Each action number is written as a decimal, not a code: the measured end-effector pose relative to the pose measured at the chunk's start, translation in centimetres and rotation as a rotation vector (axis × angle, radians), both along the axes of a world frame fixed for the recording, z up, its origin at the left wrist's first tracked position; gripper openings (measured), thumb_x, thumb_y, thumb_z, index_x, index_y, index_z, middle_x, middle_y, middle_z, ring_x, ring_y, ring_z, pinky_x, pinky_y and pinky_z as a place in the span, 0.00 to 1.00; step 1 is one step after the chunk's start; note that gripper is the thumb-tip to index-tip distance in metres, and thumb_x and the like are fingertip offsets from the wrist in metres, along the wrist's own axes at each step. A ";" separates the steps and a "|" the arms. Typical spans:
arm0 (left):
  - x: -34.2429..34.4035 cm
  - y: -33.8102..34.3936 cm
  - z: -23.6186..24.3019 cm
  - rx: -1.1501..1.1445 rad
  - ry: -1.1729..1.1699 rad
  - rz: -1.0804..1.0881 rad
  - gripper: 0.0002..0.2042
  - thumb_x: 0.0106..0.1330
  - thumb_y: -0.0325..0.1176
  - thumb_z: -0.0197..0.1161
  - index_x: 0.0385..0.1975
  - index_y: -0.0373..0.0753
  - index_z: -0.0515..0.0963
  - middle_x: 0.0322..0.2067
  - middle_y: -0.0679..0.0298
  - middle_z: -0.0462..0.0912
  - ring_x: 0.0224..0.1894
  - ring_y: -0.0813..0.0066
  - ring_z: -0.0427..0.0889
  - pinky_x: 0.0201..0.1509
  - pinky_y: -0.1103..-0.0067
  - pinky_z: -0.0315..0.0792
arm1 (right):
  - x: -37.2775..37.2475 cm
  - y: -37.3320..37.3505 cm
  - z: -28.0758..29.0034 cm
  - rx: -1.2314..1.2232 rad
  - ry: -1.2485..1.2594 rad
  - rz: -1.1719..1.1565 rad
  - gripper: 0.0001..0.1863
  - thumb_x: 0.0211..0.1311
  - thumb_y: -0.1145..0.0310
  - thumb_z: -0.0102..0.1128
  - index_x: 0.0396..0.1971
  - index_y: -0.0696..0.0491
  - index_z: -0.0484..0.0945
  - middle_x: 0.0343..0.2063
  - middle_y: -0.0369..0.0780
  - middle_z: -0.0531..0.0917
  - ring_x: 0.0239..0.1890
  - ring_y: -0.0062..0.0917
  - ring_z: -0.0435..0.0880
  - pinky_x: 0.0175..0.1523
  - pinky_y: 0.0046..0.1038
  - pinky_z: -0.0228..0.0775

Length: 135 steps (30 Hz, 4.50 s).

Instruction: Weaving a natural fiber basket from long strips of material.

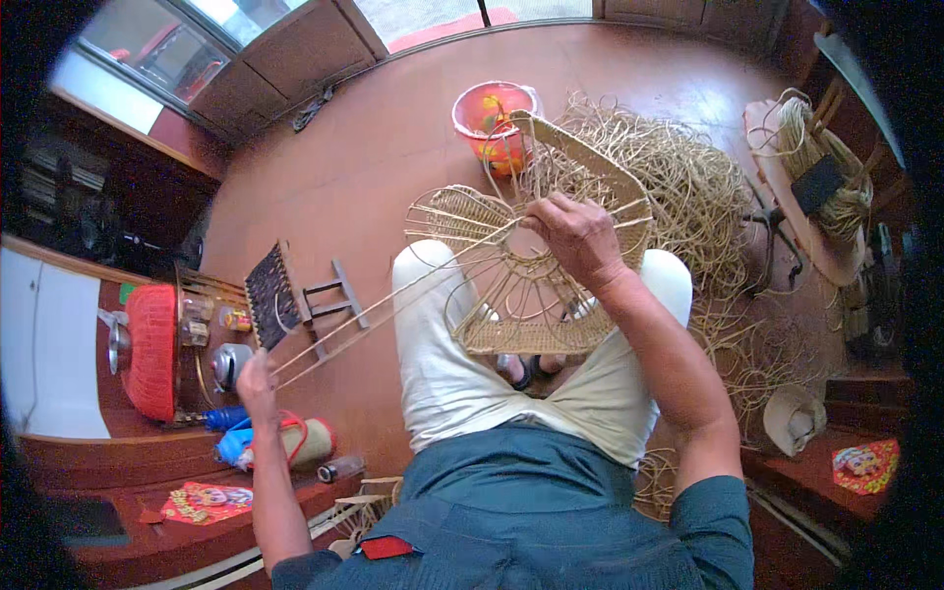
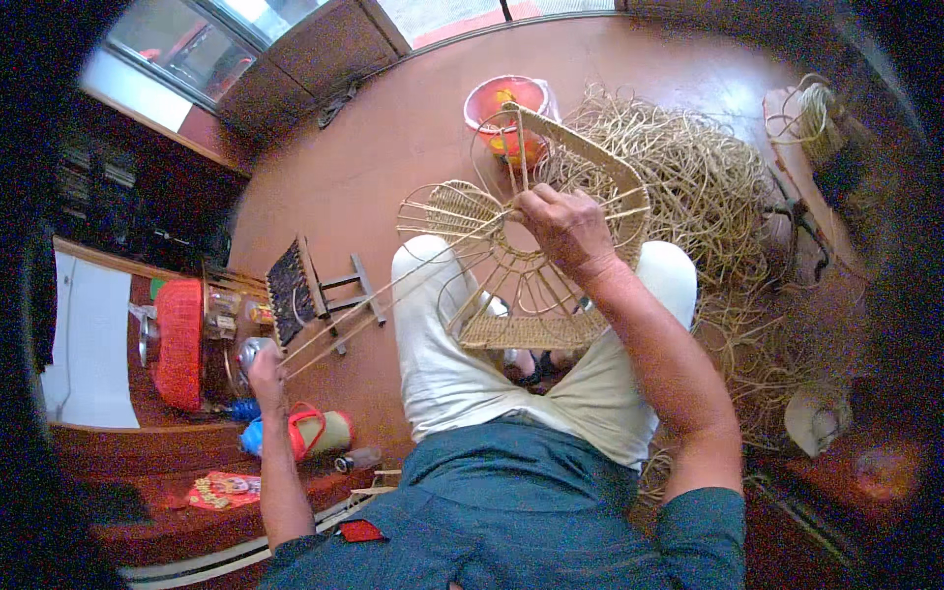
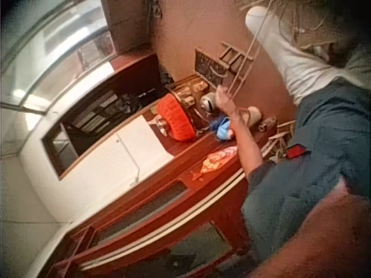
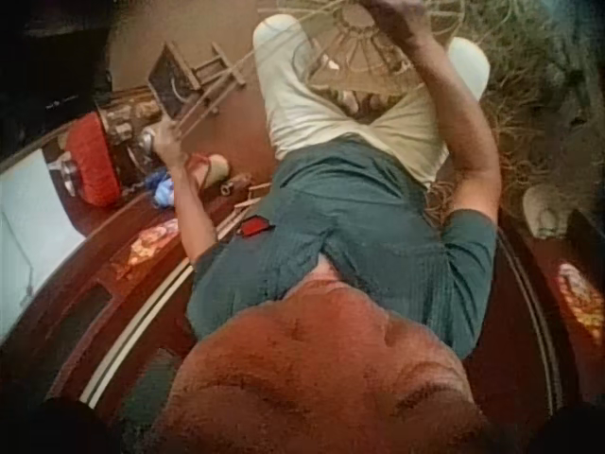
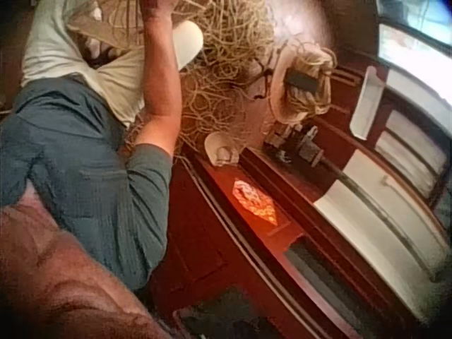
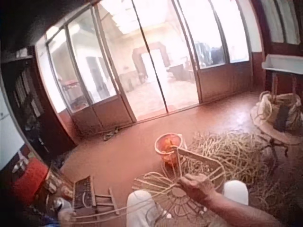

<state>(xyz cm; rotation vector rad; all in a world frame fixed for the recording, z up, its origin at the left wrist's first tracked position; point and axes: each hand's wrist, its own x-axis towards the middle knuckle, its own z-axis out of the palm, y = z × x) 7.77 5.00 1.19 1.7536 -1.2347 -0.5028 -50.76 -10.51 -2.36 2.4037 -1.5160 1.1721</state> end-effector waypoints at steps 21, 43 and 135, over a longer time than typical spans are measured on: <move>15.7 3.7 2.2 0.300 -0.628 0.542 0.39 0.79 0.67 0.50 0.25 0.31 0.84 0.26 0.45 0.85 0.35 0.49 0.85 0.46 0.55 0.73 | 0.1 0.8 0.1 0.009 -0.012 0.001 0.08 0.71 0.58 0.70 0.39 0.45 0.84 0.32 0.34 0.86 0.34 0.37 0.88 0.40 0.39 0.77; -27.1 -6.7 0.9 -0.351 -0.579 -0.500 0.14 0.73 0.33 0.69 0.55 0.37 0.84 0.49 0.52 0.86 0.54 0.52 0.84 0.63 0.63 0.76 | 1.9 1.0 0.7 0.170 -0.273 -0.092 0.07 0.72 0.58 0.70 0.41 0.43 0.84 0.36 0.36 0.91 0.32 0.42 0.88 0.39 0.42 0.76; 31.1 22.1 2.2 0.901 -0.568 0.454 0.23 0.58 0.33 0.77 0.53 0.31 0.82 0.51 0.45 0.90 0.50 0.49 0.90 0.54 0.59 0.83 | 0.8 1.3 0.0 0.084 -0.187 -0.072 0.12 0.75 0.52 0.66 0.37 0.45 0.84 0.33 0.36 0.87 0.32 0.39 0.88 0.39 0.40 0.75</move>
